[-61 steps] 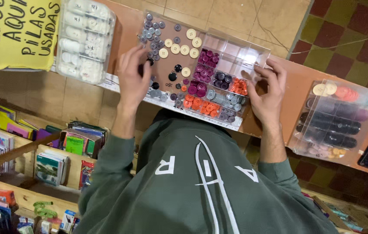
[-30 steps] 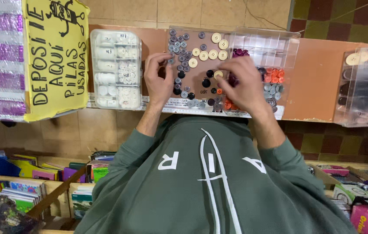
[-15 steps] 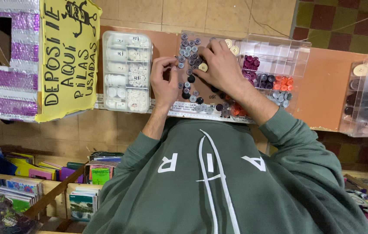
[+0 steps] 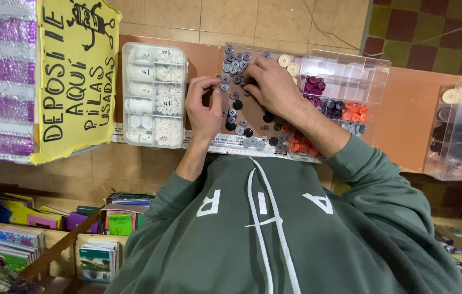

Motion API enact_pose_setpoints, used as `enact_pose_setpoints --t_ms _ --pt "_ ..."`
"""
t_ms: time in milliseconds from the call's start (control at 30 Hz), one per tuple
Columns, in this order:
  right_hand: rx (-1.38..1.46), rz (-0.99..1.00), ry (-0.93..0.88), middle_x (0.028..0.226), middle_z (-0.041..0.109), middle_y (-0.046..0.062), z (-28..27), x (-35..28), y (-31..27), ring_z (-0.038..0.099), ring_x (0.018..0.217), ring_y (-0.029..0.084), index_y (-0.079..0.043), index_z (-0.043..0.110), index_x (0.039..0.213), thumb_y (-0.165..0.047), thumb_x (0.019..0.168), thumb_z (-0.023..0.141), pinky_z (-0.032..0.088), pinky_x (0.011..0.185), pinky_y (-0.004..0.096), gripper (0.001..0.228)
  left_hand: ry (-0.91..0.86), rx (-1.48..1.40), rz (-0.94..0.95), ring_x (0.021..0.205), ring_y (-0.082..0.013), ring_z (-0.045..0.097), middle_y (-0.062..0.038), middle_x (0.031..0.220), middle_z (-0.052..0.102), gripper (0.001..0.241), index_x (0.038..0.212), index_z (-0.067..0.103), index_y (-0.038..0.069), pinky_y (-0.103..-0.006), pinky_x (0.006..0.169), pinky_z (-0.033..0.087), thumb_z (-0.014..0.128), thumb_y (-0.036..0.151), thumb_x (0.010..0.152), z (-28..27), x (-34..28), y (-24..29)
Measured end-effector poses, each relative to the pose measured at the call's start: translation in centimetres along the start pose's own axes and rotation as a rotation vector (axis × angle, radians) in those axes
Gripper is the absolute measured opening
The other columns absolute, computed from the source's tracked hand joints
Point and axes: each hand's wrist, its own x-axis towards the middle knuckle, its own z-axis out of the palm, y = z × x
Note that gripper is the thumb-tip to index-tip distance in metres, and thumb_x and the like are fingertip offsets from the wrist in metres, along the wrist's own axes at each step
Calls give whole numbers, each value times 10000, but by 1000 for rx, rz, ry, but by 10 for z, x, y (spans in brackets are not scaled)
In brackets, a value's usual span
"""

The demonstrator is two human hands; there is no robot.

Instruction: The person sorts buttons of various colors and sizes into an organized plastic tray, picking up buttons by hand and placing them into specific compartments.

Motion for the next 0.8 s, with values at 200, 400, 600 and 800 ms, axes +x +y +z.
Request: enact_pose_setpoints --t_ms 200,400,600,800 --pt "25 -32 -77 955 563 84 -15 4 -4 650 922 385 -162 651 1019 -189 877 805 559 764 492 211 -8 1 -10 913 -263 692 -85 988 646 202 1038 687 56 -368 808 598 611 -84 913 -1 -1 1" --pt "215 -94 -45 957 569 60 -45 4 -15 656 926 372 -194 682 966 -172 886 812 559 776 471 154 -31 54 17 937 -268 665 -107 1005 651 186 1063 685 39 -383 841 580 608 -61 926 6 -10 1" --pt "445 -247 165 989 640 75 -82 -2 -61 693 841 298 -117 751 1030 -81 909 859 586 741 412 166 -164 -897 -551 1193 -221 634 -123 1281 670 394 1323 619 35 -333 1019 528 516 334 1090 21 1 64" --pt "554 -323 206 1062 708 71 -83 -6 -67 732 926 287 -88 752 1064 -101 908 860 598 796 393 189 -129 -1521 -912 980 -170 725 -58 1069 760 351 1156 728 77 -282 875 599 537 358 1069 33 0 62"
